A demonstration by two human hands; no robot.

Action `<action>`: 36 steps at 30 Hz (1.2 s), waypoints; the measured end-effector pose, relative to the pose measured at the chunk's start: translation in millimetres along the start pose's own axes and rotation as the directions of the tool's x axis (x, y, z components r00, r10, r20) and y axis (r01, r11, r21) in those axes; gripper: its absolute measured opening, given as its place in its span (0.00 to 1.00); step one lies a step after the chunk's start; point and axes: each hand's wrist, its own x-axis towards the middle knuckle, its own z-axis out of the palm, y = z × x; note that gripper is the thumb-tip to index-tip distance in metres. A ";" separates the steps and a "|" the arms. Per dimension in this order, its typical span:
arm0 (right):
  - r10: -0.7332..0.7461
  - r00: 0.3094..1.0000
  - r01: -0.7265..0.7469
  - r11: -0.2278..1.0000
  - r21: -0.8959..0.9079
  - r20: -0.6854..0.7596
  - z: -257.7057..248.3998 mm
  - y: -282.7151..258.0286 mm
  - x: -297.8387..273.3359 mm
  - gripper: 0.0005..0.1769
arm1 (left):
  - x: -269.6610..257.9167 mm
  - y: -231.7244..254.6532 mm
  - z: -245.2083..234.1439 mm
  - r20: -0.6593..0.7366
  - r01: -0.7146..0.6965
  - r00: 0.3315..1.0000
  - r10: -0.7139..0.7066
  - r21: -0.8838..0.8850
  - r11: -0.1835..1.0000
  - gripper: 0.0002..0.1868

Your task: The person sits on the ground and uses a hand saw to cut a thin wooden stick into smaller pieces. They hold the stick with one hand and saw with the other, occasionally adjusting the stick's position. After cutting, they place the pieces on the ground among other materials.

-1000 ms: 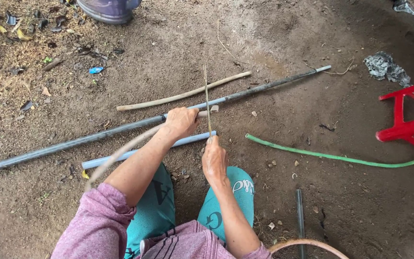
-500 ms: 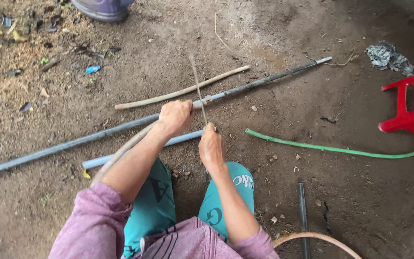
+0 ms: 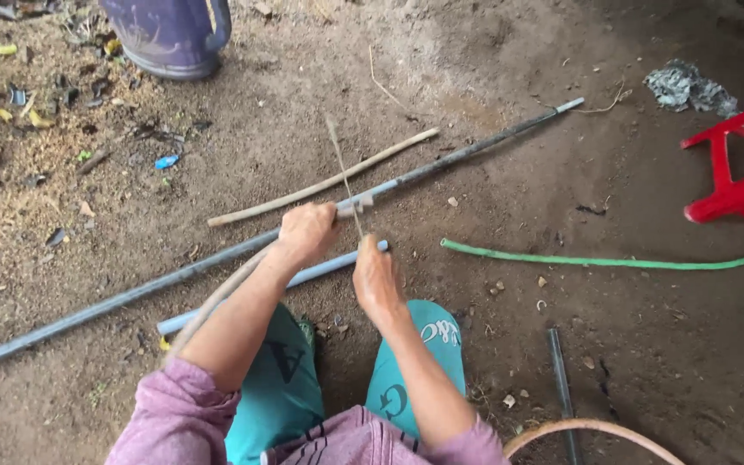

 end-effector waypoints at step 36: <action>-0.019 0.999 0.017 0.998 0.053 0.030 -0.9 20.7 -31.2 0.21 | 7.6 -5.9 -4.8 -0.057 0.007 0.998 0.005 0.218 0.976 0.09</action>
